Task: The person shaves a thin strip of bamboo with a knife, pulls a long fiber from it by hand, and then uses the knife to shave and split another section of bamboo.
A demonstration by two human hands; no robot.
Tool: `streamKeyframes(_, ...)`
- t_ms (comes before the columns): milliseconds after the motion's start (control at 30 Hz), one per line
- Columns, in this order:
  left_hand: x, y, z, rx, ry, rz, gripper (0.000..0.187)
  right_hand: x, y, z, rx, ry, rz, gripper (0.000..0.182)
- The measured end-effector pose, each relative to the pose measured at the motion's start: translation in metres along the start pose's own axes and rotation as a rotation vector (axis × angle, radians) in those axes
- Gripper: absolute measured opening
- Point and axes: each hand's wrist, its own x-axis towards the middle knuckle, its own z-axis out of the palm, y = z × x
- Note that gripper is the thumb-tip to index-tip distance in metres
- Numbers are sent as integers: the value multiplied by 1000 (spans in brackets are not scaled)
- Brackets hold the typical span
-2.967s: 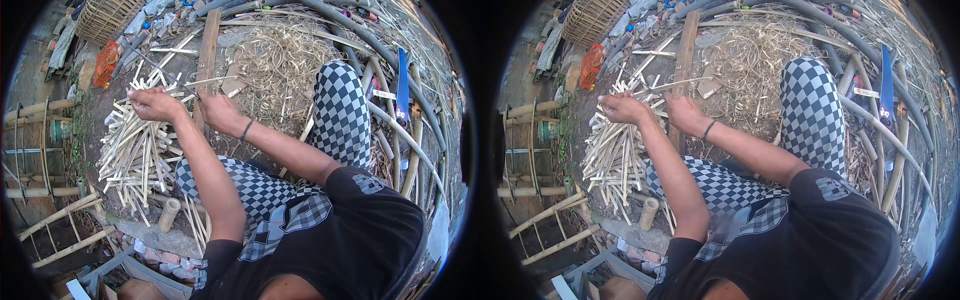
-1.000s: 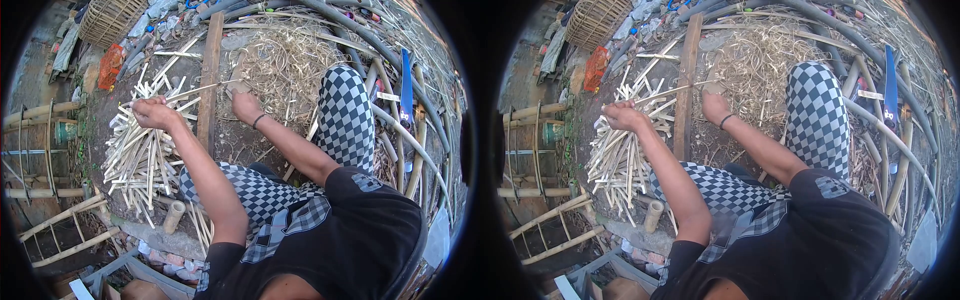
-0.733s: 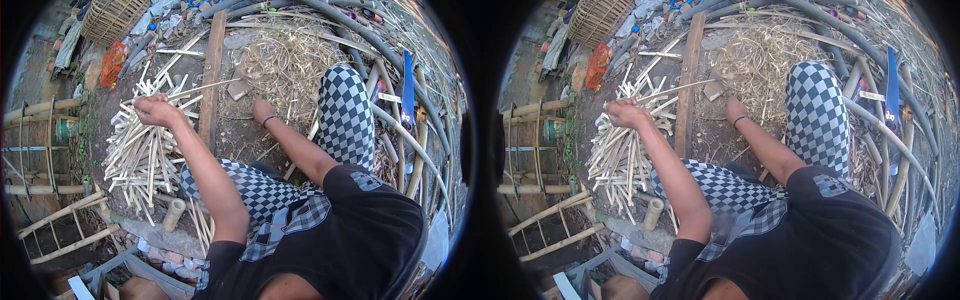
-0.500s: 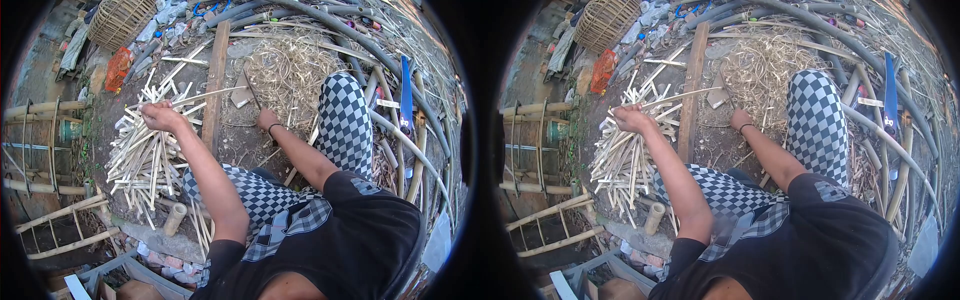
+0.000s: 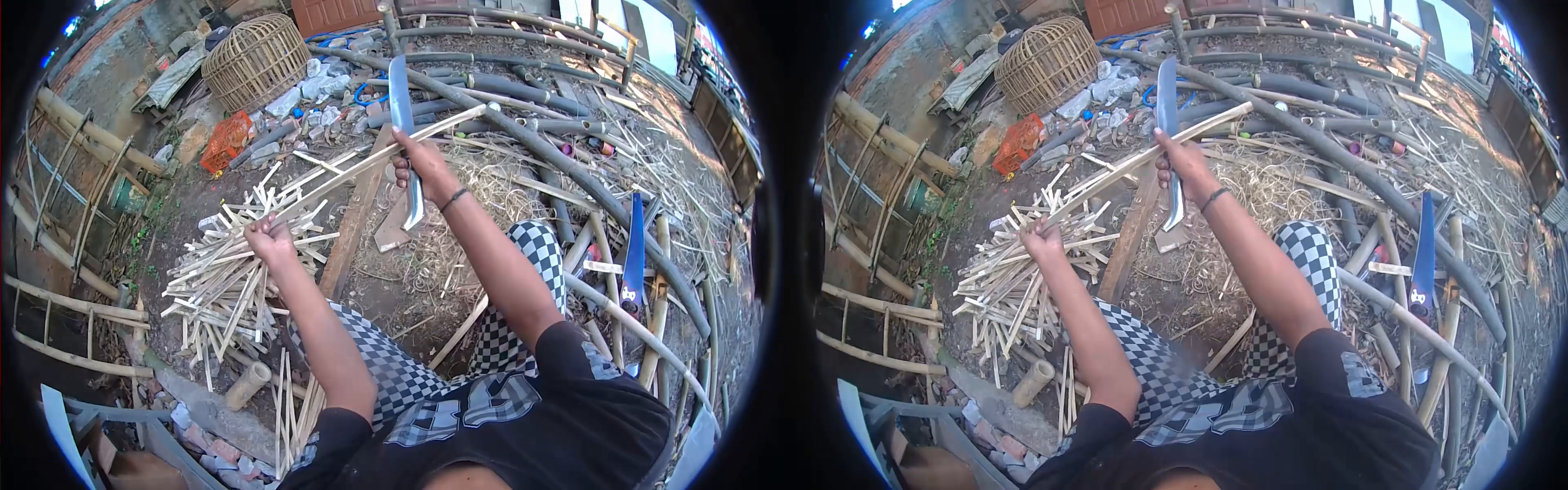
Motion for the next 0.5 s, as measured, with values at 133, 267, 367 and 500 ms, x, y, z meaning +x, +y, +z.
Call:
streamKeyframes(133, -25, -38, 7, 151, 138, -322, 32, -6, -54, -17, -114, 76, -93, 25)
streamKeyframes(267, -17, -67, -35, 1313, 75, 414, 60, -7, -50, -64, -226, 192, -96, 20)
streamKeyframes(367, -75, -59, 30, 1786, -315, 638, 60, 5, -41, -74, -150, 177, -99, 16)
streamKeyframes(500, -113, -53, 109, 1707, -856, 594, 52, 14, -28, -58, -284, 157, -122, 20)
